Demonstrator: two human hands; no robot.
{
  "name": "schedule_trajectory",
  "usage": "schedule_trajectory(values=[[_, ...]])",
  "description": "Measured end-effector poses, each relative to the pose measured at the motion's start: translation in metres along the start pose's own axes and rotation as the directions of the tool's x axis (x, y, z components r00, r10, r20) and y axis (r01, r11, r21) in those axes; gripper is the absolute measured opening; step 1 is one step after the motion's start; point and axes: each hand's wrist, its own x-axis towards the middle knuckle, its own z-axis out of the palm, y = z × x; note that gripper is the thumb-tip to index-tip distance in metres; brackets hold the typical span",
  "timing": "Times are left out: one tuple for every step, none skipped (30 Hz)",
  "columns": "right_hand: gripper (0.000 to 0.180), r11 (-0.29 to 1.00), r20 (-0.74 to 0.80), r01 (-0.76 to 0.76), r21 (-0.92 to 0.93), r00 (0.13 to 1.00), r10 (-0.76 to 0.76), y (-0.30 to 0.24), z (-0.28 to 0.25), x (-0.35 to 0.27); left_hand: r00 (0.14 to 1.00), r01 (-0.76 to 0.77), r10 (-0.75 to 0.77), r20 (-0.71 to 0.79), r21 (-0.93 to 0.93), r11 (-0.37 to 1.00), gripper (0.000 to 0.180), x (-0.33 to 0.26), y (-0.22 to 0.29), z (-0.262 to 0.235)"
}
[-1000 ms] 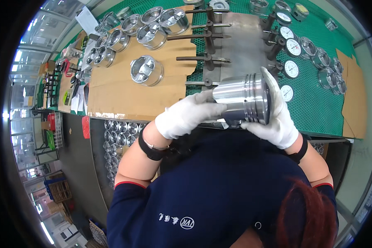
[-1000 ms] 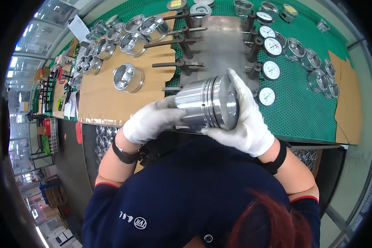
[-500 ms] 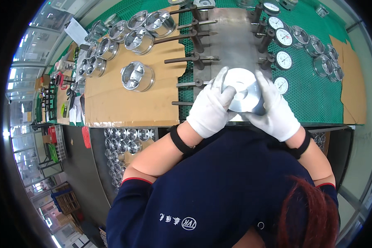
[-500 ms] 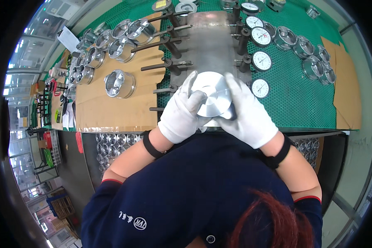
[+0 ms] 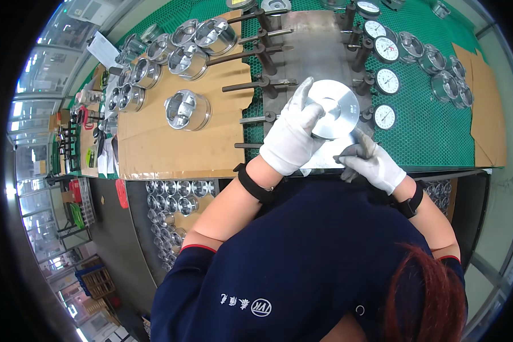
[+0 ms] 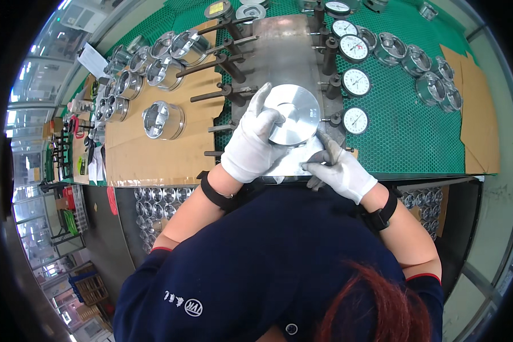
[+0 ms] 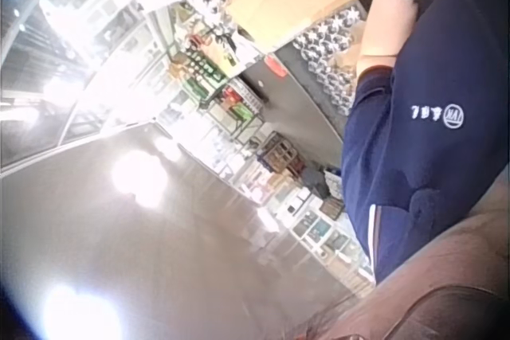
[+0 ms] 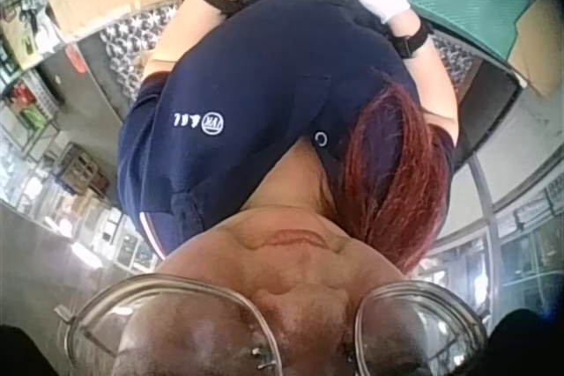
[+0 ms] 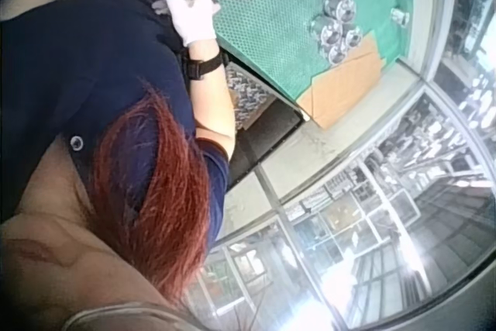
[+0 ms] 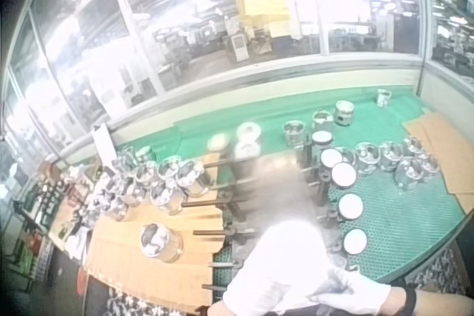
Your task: The person picks up shiny metal cylindrical parts from a cardboard sheet and places them onto a green workbench. They use a dial indicator to measure the parts, adjusting the tool and rotating the parts to check dimensions. The person continues to handle and arrange the metal parts on the workbench.
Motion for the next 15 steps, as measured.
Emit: schedule_trajectory(values=[[0.081,1.0,0.002,0.003,0.005,1.0,-0.003,-0.0002,0.0001,0.0002,1.0,-0.004,0.004,-0.001,0.002,1.0,0.055,0.0008,0.0002,-0.0003],[0.082,1.0,0.003,0.005,0.01,1.0,-0.005,-0.0002,0.0,0.0004,1.0,-0.008,0.008,-0.002,0.003,1.0,0.055,0.0016,0.0006,-0.0007],[0.082,1.0,0.006,0.008,0.018,1.0,-0.008,0.0007,-0.0002,0.0011,1.0,-0.002,0.002,0.001,0.007,1.0,0.055,0.0021,0.0012,-0.0014],[0.082,1.0,0.008,0.011,0.025,1.0,-0.012,0.0027,-0.0011,0.0021,1.0,0.005,-0.005,0.002,0.01,1.0,0.055,0.0028,0.002,-0.0016],[0.082,0.999,0.01,0.014,0.032,1.0,-0.015,0.0043,-0.0018,0.0031,1.0,0.012,-0.012,0.004,0.014,1.0,0.055,0.0033,0.0025,-0.0015],[0.086,0.998,0.011,0.015,0.057,1.0,-0.016,0.0053,-0.0026,0.0039,1.0,0.001,-0.001,-0.004,0.015,1.0,0.055,0.0032,0.002,-0.0007],[0.09,0.997,0.014,0.016,0.081,1.0,-0.017,0.0062,-0.0031,0.005,1.0,-0.008,0.009,-0.012,0.018,1.0,0.055,0.0023,0.0008,0.0001],[0.094,0.994,0.017,0.017,0.105,1.0,-0.018,0.0066,-0.0033,0.0055,1.0,-0.018,0.018,-0.02,0.02,1.0,0.055,0.0019,0.0001,0.0006],[0.095,0.995,0.016,0.017,0.102,1.0,-0.018,0.0068,-0.0032,0.0054,1.0,-0.019,0.019,-0.018,0.02,1.0,0.055,0.0021,-0.0001,0.0006],[0.095,0.995,0.013,0.017,0.099,1.0,-0.018,0.0068,-0.0031,0.0053,1.0,-0.021,0.021,-0.017,0.019,1.0,0.055,0.0026,-0.0004,0.0007],[0.095,0.995,0.011,0.017,0.096,1.0,-0.018,0.0068,-0.003,0.0052,1.0,-0.023,0.023,-0.016,0.019,1.0,0.055,0.003,-0.0005,0.0007],[0.096,0.995,0.008,0.012,0.104,1.0,-0.013,0.0064,-0.0029,0.0052,0.999,-0.023,0.024,-0.023,0.029,0.999,0.054,0.0031,-0.0002,0.0008],[0.096,0.994,0.003,0.007,0.111,1.0,-0.008,0.0059,-0.0027,0.005,0.999,-0.025,0.026,-0.029,0.039,0.999,0.054,0.0033,0.0004,0.0011],[0.096,0.993,-0.002,0.003,0.118,1.0,-0.003,0.0052,-0.0023,0.0047,0.999,-0.027,0.029,-0.036,0.048,0.998,0.053,0.0036,0.0012,0.0014],[0.092,0.997,-0.019,-0.013,0.075,1.0,0.015,0.0035,-0.0008,0.0039,0.999,-0.019,0.021,-0.029,0.052,0.998,0.051,0.0036,0.0022,0.0007]])
